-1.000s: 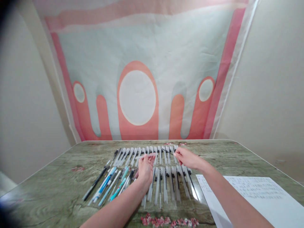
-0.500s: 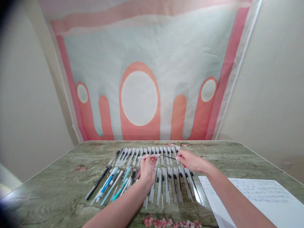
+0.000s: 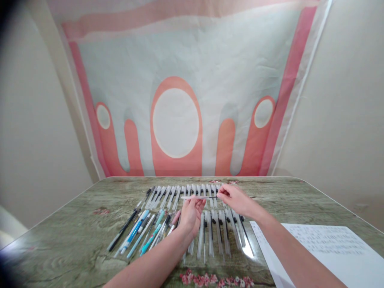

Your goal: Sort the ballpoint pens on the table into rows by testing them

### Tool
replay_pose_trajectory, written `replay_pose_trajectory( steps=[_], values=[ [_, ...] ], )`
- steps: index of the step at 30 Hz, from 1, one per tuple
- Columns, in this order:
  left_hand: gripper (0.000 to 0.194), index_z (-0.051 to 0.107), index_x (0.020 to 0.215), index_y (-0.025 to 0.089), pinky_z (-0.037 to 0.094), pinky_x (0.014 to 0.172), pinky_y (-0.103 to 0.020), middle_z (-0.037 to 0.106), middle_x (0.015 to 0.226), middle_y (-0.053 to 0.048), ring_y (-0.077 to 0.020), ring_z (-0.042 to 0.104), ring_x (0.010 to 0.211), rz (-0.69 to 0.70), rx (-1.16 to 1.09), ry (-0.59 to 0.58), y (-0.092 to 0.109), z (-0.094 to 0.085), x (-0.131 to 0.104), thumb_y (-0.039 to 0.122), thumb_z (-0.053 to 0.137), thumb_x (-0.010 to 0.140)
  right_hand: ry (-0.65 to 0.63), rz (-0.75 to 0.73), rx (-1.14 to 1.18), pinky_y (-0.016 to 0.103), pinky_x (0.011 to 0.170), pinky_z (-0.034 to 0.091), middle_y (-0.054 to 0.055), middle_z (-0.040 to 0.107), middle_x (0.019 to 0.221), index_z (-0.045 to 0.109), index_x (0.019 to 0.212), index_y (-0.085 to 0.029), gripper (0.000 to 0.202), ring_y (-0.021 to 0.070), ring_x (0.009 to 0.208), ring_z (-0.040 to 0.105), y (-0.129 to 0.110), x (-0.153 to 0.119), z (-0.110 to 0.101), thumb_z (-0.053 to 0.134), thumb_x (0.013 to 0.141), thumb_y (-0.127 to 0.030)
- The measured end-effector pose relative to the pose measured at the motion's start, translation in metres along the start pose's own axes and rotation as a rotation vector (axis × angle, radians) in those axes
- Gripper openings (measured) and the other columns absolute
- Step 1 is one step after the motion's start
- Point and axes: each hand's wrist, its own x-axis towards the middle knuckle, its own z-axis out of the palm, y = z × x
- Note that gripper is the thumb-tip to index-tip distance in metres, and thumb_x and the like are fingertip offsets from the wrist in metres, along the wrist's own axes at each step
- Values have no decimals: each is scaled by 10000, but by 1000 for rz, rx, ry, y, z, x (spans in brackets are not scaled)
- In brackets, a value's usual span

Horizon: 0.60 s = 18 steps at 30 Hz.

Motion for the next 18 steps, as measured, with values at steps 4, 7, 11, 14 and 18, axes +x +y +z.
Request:
replay_pose_trajectory(
  steps=[4, 7, 11, 14, 18],
  values=[
    [140, 440, 734, 144, 509, 683, -251, 595, 699, -55, -120, 614, 668, -117, -16, -72, 1, 2, -6, 220, 555, 756, 24, -36, 64, 211, 526, 351, -8, 538, 610, 533, 727, -149, 266, 100, 553, 458, -8, 1, 8, 447, 787, -393],
    [162, 447, 729, 139, 513, 601, -209, 591, 676, -52, -119, 615, 645, -157, -9, -41, 4, 4, -6, 224, 585, 735, 35, -10, 147, 214, 544, 374, 9, 557, 637, 548, 758, -143, 371, 108, 576, 488, -4, 3, 9, 347, 830, -447],
    [179, 452, 712, 134, 511, 554, -177, 581, 651, -46, -118, 621, 640, -196, -31, 31, 9, 6, -3, 241, 594, 729, 133, 58, 95, 242, 600, 409, 32, 594, 700, 566, 841, -139, 401, 137, 644, 532, 26, 9, 8, 306, 844, -443],
    [197, 454, 701, 131, 514, 545, -173, 585, 658, -49, -118, 623, 640, -217, -34, 43, 10, 7, -3, 258, 602, 723, 246, 20, -136, 294, 720, 411, 51, 605, 811, 594, 858, -152, 302, 168, 762, 536, 66, 15, 12, 376, 826, -358],
    [205, 460, 689, 129, 516, 538, -172, 581, 646, -43, -116, 624, 637, -225, -23, 39, 9, 6, -4, 276, 599, 724, 254, -22, -253, 345, 866, 368, 86, 572, 998, 602, 968, -158, 271, 195, 955, 499, 118, 19, 25, 398, 798, -214]
  ],
)
